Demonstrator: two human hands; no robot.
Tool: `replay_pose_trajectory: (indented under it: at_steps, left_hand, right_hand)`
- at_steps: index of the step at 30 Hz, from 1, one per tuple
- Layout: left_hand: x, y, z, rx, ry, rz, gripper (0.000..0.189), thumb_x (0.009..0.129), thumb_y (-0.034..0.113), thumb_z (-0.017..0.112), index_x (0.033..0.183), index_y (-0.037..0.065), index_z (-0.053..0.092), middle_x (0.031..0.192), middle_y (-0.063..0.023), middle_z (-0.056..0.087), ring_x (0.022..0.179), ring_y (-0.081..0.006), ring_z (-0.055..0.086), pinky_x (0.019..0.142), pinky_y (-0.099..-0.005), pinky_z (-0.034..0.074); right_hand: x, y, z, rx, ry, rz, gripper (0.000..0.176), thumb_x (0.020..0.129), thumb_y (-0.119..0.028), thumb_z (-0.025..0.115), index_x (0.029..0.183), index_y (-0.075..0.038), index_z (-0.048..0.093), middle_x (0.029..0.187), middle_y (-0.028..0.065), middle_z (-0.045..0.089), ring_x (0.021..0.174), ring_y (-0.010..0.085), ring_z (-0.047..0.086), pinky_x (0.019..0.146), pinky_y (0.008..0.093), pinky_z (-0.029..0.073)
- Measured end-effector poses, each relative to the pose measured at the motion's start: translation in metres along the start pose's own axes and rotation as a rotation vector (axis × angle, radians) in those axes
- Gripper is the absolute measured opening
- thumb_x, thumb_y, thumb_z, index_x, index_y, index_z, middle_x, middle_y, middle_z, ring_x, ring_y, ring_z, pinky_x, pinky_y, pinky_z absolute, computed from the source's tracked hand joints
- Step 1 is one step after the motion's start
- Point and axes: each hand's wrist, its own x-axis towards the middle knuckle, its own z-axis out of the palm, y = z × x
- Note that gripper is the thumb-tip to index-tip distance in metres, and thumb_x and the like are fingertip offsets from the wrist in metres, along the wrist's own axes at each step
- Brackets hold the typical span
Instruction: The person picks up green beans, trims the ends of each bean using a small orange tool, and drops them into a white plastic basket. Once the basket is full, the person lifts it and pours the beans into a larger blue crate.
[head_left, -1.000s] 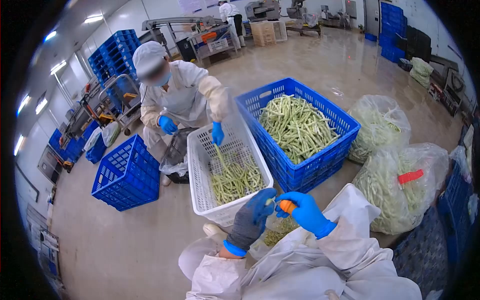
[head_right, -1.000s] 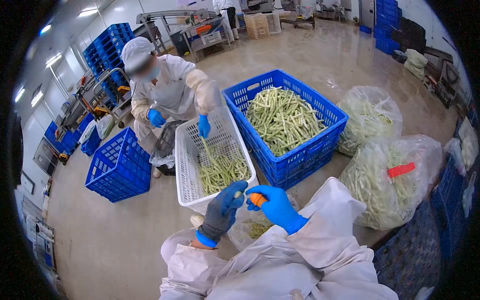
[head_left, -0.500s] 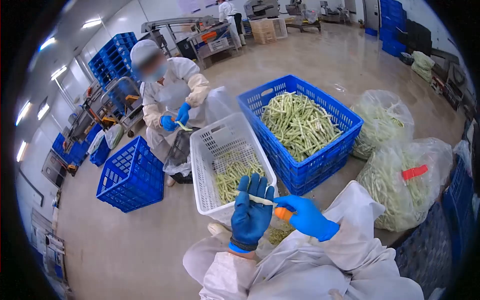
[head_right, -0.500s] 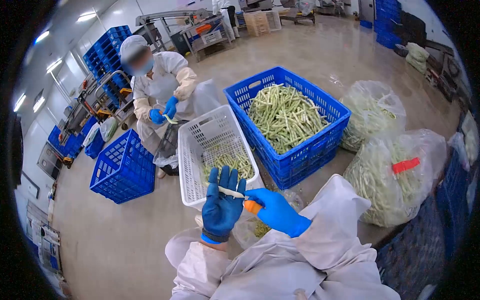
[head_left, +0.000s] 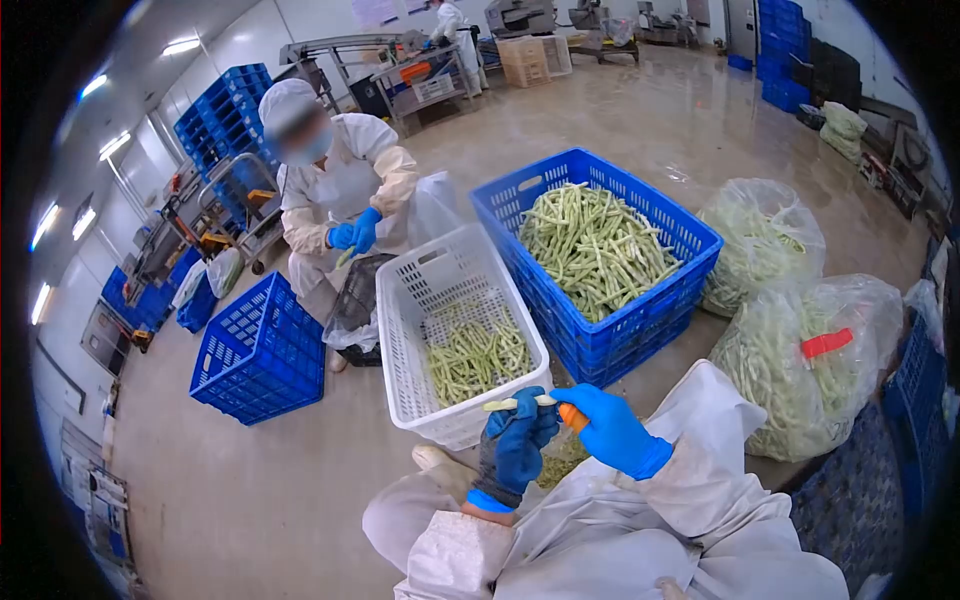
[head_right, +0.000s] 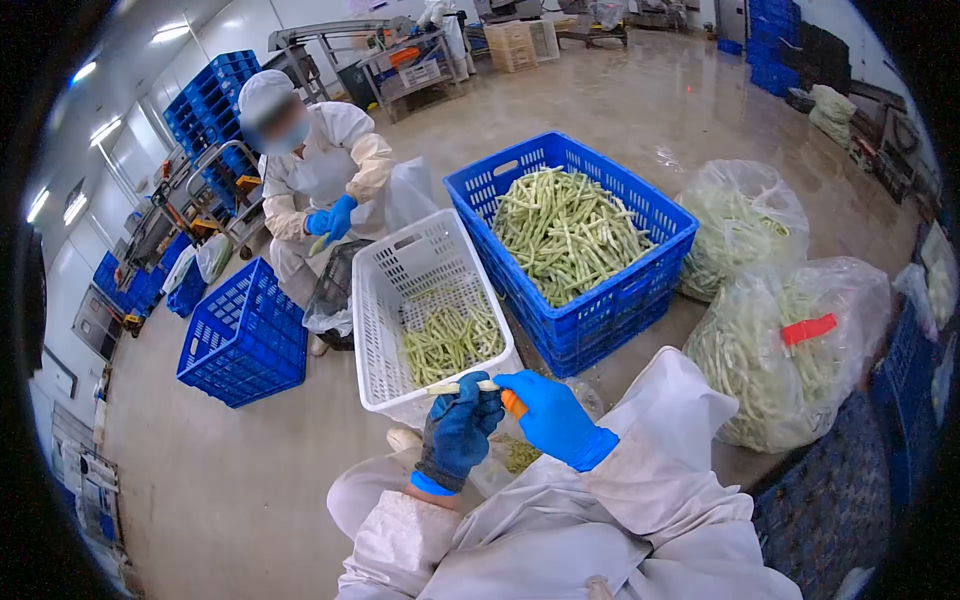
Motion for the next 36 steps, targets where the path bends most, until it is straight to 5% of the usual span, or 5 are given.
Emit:
replay_pose_trajectory:
  at_steps: [7,21,29,31,36]
  left_hand:
    - [-0.003,-0.005,0.006,0.028,-0.039,0.063,0.026,0.093,0.029,0.051,0.105,0.007,0.056,0.086,-0.0023,0.059,0.072,-0.012,0.054,0.065,-0.0251,0.045]
    - [-0.007,0.001,-0.043,-0.267,-0.459,-0.526,0.027,0.093,0.024,0.047,0.108,0.002,0.054,0.092,-0.0105,0.061,0.074,-0.0209,0.057,0.068,-0.0325,0.045]
    - [-0.008,0.029,-0.041,0.21,-0.555,-0.436,0.029,0.092,0.023,0.051,0.11,0.001,0.055,0.093,-0.0106,0.062,0.079,-0.0199,0.061,0.071,-0.0309,0.051]
    - [-0.01,0.025,-0.04,0.394,-0.6,-0.481,0.029,0.091,0.022,0.052,0.109,-0.001,0.056,0.095,-0.011,0.063,0.082,-0.0195,0.063,0.074,-0.031,0.052]
    - [-0.007,0.022,-0.053,0.321,-0.508,-0.433,0.034,0.091,0.024,0.054,0.112,-0.002,0.054,0.096,-0.0095,0.063,0.084,-0.0201,0.063,0.078,-0.0341,0.052]
  right_hand:
    - [-0.001,0.002,-0.003,-0.126,0.031,-0.081,0.03,0.073,0.004,0.053,0.101,-0.004,0.058,0.088,0.0162,0.059,0.077,0.0342,0.057,0.065,0.0396,0.046]
    - [-0.034,-0.012,-0.009,0.228,-0.271,0.167,0.031,0.075,0.003,0.056,0.104,-0.008,0.06,0.094,0.0157,0.062,0.084,0.0331,0.06,0.072,0.0373,0.048]
    - [-0.013,-0.015,-0.028,-0.135,-0.382,-0.031,0.026,0.077,0.0,0.058,0.102,-0.006,0.06,0.089,0.0147,0.061,0.082,0.0322,0.059,0.072,0.0354,0.048]
    - [-0.001,-0.003,-0.036,-0.219,-0.095,-0.183,0.026,0.077,0.001,0.057,0.102,-0.005,0.06,0.086,0.0142,0.061,0.079,0.0292,0.059,0.071,0.033,0.048]
    - [0.022,0.014,-0.074,0.118,0.527,0.085,0.032,0.078,0.009,0.047,0.106,-0.003,0.057,0.093,0.0125,0.059,0.082,0.0256,0.058,0.078,0.0314,0.046]
